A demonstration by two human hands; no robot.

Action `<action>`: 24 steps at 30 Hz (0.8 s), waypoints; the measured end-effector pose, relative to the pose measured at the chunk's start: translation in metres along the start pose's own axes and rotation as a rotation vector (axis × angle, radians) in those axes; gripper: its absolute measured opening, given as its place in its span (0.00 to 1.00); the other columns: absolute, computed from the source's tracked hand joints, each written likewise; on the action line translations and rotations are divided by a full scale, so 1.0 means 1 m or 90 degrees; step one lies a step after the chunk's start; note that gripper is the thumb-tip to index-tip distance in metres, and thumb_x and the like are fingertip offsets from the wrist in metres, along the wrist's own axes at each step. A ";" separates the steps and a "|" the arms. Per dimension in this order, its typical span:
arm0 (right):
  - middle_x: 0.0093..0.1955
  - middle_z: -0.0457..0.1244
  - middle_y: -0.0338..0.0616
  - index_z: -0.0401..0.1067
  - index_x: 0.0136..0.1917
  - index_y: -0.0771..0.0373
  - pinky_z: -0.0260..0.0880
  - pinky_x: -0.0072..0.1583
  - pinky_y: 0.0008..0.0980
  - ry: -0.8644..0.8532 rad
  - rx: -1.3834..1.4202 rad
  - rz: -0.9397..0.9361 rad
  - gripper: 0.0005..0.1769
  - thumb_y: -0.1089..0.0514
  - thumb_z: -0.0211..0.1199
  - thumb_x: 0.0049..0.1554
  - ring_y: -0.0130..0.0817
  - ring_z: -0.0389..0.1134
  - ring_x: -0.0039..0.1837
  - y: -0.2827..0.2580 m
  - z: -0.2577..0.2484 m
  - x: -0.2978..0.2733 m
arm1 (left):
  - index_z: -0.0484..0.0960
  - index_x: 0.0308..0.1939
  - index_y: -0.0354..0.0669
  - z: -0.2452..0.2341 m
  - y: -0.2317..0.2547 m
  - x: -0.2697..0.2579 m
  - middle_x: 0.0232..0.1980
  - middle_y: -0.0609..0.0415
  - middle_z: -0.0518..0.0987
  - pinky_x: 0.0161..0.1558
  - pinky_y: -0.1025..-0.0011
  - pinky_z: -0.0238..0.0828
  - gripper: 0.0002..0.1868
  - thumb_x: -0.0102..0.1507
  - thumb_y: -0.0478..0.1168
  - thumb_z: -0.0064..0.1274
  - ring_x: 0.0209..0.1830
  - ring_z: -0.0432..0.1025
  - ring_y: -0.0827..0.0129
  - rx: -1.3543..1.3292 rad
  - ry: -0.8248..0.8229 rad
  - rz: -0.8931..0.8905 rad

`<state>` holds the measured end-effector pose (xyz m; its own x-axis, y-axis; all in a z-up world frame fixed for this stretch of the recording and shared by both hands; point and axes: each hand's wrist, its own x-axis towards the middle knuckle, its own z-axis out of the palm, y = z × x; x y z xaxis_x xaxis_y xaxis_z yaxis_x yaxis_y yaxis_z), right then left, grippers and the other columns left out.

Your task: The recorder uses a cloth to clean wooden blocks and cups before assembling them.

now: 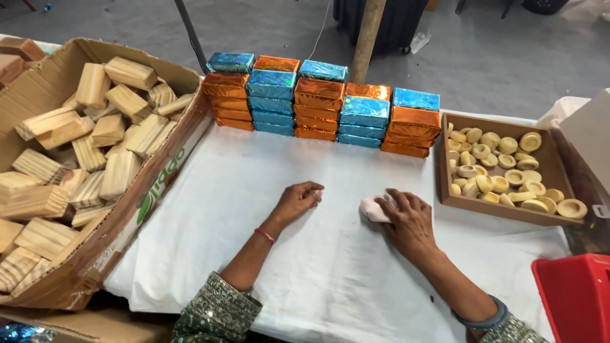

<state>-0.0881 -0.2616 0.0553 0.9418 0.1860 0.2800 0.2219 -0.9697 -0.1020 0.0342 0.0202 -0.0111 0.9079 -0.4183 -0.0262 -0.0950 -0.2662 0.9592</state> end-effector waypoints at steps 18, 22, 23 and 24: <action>0.78 0.57 0.46 0.75 0.63 0.40 0.74 0.53 0.53 -0.044 0.122 0.058 0.23 0.36 0.50 0.61 0.54 0.62 0.71 0.065 0.056 0.003 | 0.85 0.50 0.42 -0.051 0.019 -0.019 0.50 0.48 0.85 0.53 0.62 0.77 0.14 0.67 0.46 0.53 0.50 0.79 0.55 0.318 0.162 0.280; 0.79 0.55 0.39 0.68 0.72 0.30 0.67 0.65 0.55 -0.070 -0.140 0.030 0.35 0.24 0.49 0.54 0.53 0.59 0.77 0.060 0.057 0.010 | 0.85 0.50 0.43 -0.142 0.044 -0.033 0.48 0.48 0.85 0.53 0.61 0.76 0.15 0.66 0.47 0.54 0.49 0.79 0.54 0.388 0.236 0.246; 0.79 0.54 0.42 0.66 0.72 0.29 0.64 0.66 0.59 -0.081 -0.158 0.049 0.37 0.23 0.52 0.52 0.57 0.57 0.77 0.066 0.062 0.014 | 0.85 0.51 0.45 -0.170 0.055 -0.042 0.49 0.49 0.84 0.53 0.63 0.78 0.16 0.65 0.48 0.53 0.48 0.80 0.58 0.404 0.274 0.190; 0.79 0.54 0.45 0.64 0.73 0.29 0.61 0.66 0.63 -0.095 -0.176 0.072 0.39 0.22 0.54 0.50 0.62 0.56 0.77 0.072 0.068 0.014 | 0.85 0.51 0.46 -0.196 0.065 -0.051 0.49 0.50 0.84 0.52 0.65 0.79 0.17 0.65 0.49 0.51 0.47 0.81 0.61 0.418 0.307 0.134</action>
<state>-0.0418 -0.3181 -0.0131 0.9876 0.0761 0.1370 0.0560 -0.9879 0.1447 0.0615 0.1941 0.1078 0.9054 -0.1383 0.4015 -0.3646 -0.7379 0.5680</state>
